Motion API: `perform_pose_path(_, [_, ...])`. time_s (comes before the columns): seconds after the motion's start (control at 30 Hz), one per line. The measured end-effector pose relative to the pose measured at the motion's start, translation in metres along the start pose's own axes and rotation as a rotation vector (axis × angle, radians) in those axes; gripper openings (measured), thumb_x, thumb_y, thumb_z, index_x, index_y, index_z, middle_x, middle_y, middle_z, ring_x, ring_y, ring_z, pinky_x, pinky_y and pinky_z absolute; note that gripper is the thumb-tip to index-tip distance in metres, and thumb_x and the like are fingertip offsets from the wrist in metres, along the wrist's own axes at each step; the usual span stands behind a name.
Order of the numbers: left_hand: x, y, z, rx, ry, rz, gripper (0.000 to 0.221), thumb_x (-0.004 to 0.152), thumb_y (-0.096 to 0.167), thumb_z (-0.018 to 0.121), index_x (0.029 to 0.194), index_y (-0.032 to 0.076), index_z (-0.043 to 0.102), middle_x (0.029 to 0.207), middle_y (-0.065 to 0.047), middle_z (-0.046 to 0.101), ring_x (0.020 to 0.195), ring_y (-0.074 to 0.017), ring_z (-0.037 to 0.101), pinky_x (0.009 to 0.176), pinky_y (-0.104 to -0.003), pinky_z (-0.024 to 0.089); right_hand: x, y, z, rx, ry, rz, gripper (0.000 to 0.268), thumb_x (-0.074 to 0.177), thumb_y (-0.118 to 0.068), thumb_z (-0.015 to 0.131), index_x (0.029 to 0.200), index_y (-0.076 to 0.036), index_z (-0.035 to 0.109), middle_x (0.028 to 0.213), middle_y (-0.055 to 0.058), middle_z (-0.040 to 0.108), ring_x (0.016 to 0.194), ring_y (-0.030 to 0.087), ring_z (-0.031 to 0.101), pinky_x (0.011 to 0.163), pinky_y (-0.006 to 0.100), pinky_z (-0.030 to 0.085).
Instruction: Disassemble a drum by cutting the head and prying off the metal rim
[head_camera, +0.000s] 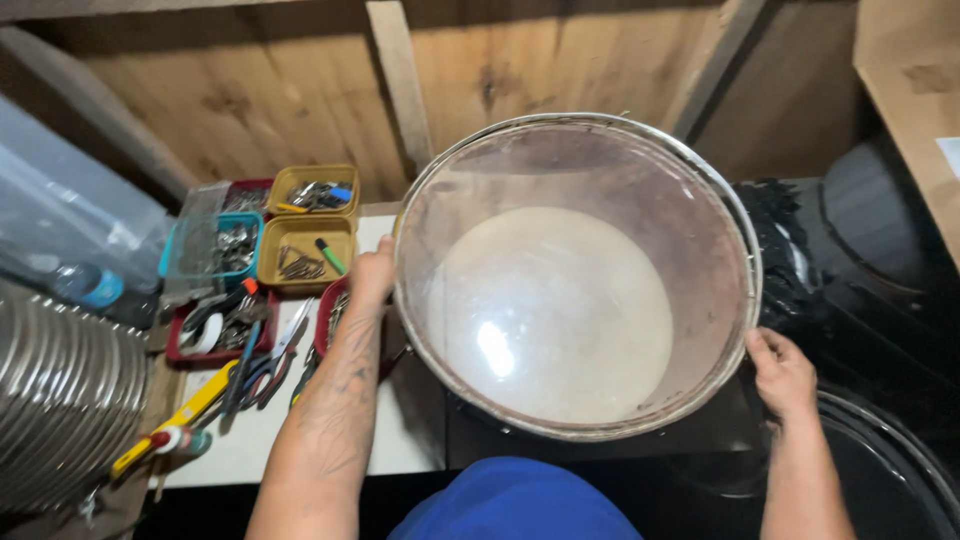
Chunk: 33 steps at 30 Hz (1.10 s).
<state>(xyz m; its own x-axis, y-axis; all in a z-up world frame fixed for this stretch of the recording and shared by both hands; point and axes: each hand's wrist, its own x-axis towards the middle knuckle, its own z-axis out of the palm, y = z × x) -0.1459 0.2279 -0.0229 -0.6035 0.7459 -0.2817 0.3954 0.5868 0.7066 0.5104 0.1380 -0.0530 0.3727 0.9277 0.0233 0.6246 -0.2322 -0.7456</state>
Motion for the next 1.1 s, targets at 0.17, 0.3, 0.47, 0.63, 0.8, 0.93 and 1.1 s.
perform_pose_path(0.17, [-0.022, -0.006, -0.007, 0.019, 0.132, 0.114, 0.066, 0.097, 0.060, 0.048, 0.108, 0.000, 0.073, 0.110, -0.030, 0.071, 0.108, -0.0501, 0.064, 0.091, -0.054, 0.047, 0.030, -0.023, -0.031, -0.087, 0.130, -0.109, 0.046, 0.105, -0.052, 0.065, 0.120, -0.009, 0.076, 0.096, 0.012, 0.075, 0.095, 0.024, 0.069, 0.089, 0.039, 0.048])
perform_pose_path(0.3, [-0.081, 0.012, -0.020, -0.070, 0.201, 0.199, 0.056, 0.095, 0.048, 0.057, 0.126, 0.002, 0.063, 0.118, -0.025, 0.070, 0.111, -0.0447, 0.064, 0.093, -0.054, 0.047, 0.066, -0.076, -0.032, -0.098, 0.188, -0.223, 0.038, 0.101, -0.041, 0.073, 0.116, -0.007, 0.076, 0.106, 0.012, 0.076, 0.096, 0.024, 0.072, 0.091, 0.035, 0.052])
perform_pose_path(0.47, [-0.162, 0.042, -0.039, -0.096, 0.115, 0.151, 0.062, 0.097, 0.040, 0.064, 0.145, 0.003, 0.052, 0.138, -0.029, 0.053, 0.133, -0.0474, 0.051, 0.111, -0.056, 0.042, 0.121, -0.170, 0.013, -0.263, 0.164, -0.396, 0.035, 0.092, -0.037, 0.079, 0.116, -0.011, 0.079, 0.104, 0.014, 0.076, 0.104, 0.036, 0.070, 0.090, 0.048, 0.056])
perform_pose_path(0.63, [-0.169, 0.037, -0.032, -0.093, 0.081, 0.139, 0.068, 0.094, 0.035, 0.062, 0.153, 0.007, 0.043, 0.148, -0.030, 0.042, 0.139, -0.0500, 0.045, 0.116, -0.058, 0.037, 0.191, -0.254, 0.076, -0.429, 0.076, -0.570, 0.042, 0.089, -0.039, 0.076, 0.118, -0.008, 0.076, 0.105, 0.017, 0.073, 0.107, 0.039, 0.070, 0.093, 0.051, 0.055])
perform_pose_path(0.8, [-0.165, 0.039, -0.030, -0.077, 0.071, 0.094, 0.071, 0.093, 0.035, 0.058, 0.154, 0.004, 0.036, 0.156, -0.024, 0.036, 0.136, -0.0470, 0.046, 0.114, -0.056, 0.035, 0.223, -0.329, 0.119, -0.503, -0.164, -0.361, 0.057, 0.093, -0.034, 0.063, 0.145, -0.013, 0.055, 0.146, 0.017, 0.053, 0.133, 0.040, 0.050, 0.110, 0.052, 0.040])
perform_pose_path(0.93, [-0.170, 0.048, -0.034, -0.052, 0.054, 0.032, 0.069, 0.093, 0.035, 0.056, 0.154, 0.009, 0.037, 0.155, -0.018, 0.037, 0.127, -0.0473, 0.055, 0.107, -0.059, 0.042, 0.253, -0.333, 0.159, -0.527, -0.208, -0.381, 0.064, 0.089, -0.038, 0.064, 0.145, -0.008, 0.054, 0.140, 0.021, 0.058, 0.130, 0.041, 0.052, 0.107, 0.048, 0.042])
perform_pose_path(1.1, [-0.170, 0.045, -0.033, -0.038, 0.036, 0.023, 0.071, 0.092, 0.036, 0.057, 0.155, 0.011, 0.035, 0.152, -0.015, 0.040, 0.122, -0.0471, 0.059, 0.103, -0.059, 0.046, 0.246, -0.345, 0.169, -0.694, -0.199, -0.362, 0.039, 0.095, -0.032, 0.057, 0.119, -0.002, 0.060, 0.114, 0.031, 0.069, 0.108, 0.052, 0.064, 0.092, 0.055, 0.052])
